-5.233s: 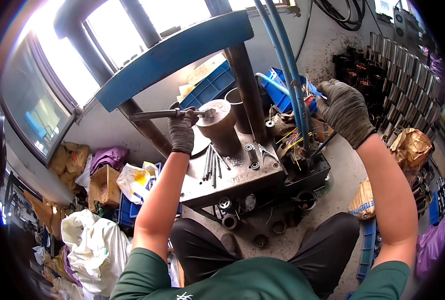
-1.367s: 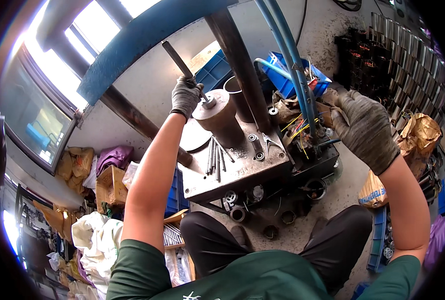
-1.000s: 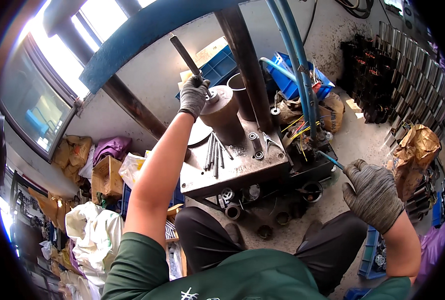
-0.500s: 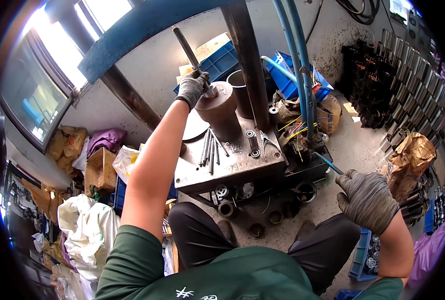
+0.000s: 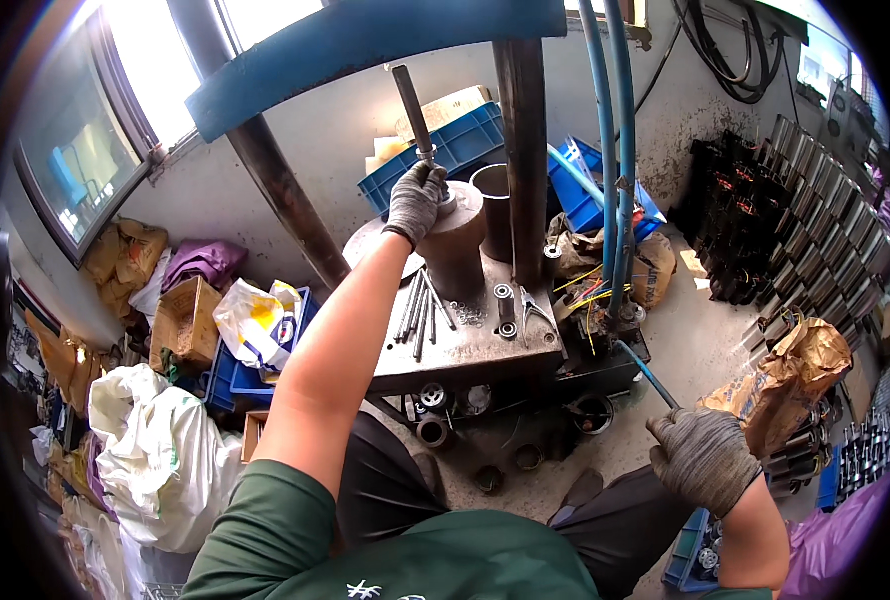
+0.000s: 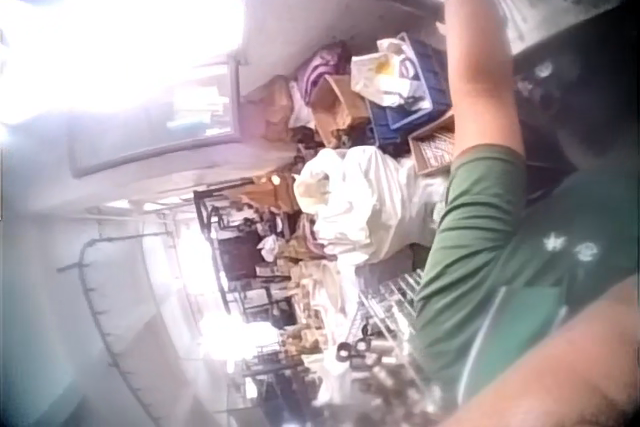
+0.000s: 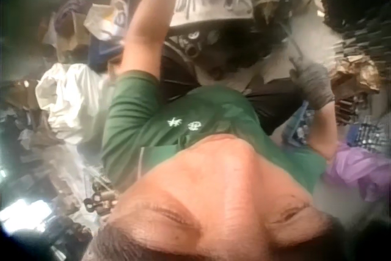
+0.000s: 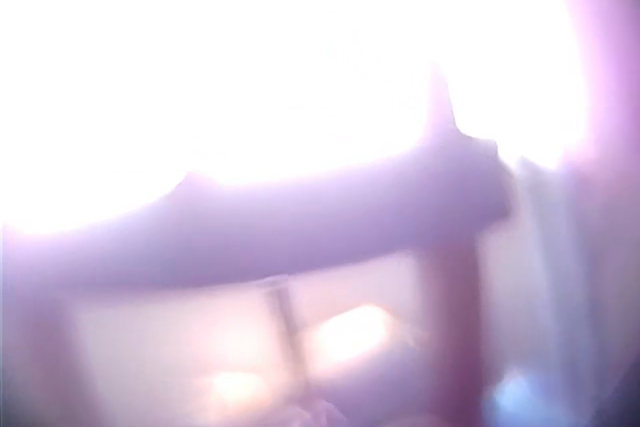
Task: The person picks up metal components and long bolts from bins on the floor and places them into a vertical press machine to assemble them.
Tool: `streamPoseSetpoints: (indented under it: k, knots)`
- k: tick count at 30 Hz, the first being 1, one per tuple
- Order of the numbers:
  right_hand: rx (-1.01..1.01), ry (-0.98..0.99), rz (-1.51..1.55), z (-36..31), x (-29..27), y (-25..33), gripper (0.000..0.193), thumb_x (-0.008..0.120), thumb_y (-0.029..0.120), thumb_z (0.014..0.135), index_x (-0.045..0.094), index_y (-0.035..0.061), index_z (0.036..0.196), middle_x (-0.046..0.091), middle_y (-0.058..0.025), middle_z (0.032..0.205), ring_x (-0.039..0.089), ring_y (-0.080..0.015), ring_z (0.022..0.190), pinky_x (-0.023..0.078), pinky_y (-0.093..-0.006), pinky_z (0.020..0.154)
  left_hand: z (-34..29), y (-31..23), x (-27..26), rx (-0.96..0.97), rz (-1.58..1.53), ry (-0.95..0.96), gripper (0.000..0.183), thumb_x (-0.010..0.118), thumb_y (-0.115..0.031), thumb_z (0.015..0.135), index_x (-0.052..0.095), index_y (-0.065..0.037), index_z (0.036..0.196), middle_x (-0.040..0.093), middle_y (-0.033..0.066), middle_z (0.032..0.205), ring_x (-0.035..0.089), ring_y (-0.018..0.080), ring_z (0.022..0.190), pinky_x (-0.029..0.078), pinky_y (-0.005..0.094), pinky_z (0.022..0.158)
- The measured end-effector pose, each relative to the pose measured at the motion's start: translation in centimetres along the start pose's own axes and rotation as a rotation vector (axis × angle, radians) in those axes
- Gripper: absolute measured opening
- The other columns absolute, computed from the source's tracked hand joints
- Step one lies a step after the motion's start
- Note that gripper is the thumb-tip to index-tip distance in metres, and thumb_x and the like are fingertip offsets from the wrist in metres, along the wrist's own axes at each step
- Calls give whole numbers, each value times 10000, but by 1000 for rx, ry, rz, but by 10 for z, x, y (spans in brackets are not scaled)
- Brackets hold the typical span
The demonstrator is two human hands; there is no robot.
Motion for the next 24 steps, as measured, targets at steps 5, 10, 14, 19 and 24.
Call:
streamPoseSetpoints:
  k: [5, 10, 14, 19, 24]
  knots:
    - [41, 25, 68, -9, 16, 2, 313, 657, 241, 873, 720, 77, 1132, 732, -145, 961, 718, -371, 838, 576, -486, 763, 4, 12, -1, 28, -47, -5, 122, 636, -177, 1062, 670, -63, 1037, 627, -19, 807, 555, 83, 727, 499, 250, 695]
    - [128, -1, 130, -26, 42, 12, 234, 664, 253, 851, 704, 54, 967, 703, -188, 878, 699, -387, 838, 563, -500, 771, 3, 12, -5, 45, 89, -35, 162, 650, -182, 1048, 690, -28, 1079, 652, 7, 812, 568, 92, 730, 501, 266, 704]
    - [177, -52, 121, -43, 60, 18, 229, 681, 263, 845, 684, 35, 872, 689, -179, 845, 683, -386, 841, 556, -488, 777, -2, 1, 6, 11, 67, -55, 177, 660, -192, 1040, 701, -27, 1090, 683, 27, 825, 594, 114, 738, 513, 284, 713]
    - [214, -115, 210, -44, 65, 23, 204, 727, 242, 820, 680, 47, 858, 669, -159, 814, 668, -378, 815, 541, -491, 748, -1, 1, -4, -10, 215, -77, 242, 648, -279, 1036, 717, -75, 1147, 738, 123, 857, 683, 226, 751, 546, 372, 760]
    - [232, -156, 237, -44, 65, 21, 191, 735, 239, 819, 678, 58, 826, 653, -170, 783, 661, -382, 779, 528, -495, 725, -7, -7, -3, 25, 237, -84, 259, 662, -293, 1027, 709, -63, 1139, 738, 166, 875, 712, 267, 737, 580, 392, 747]
Point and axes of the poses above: each hand's wrist, its own z-axis towards the middle knuckle, its own x-axis out of the palm, y = z × x, the point moved 5 cm from there along z, towards the middle knuckle
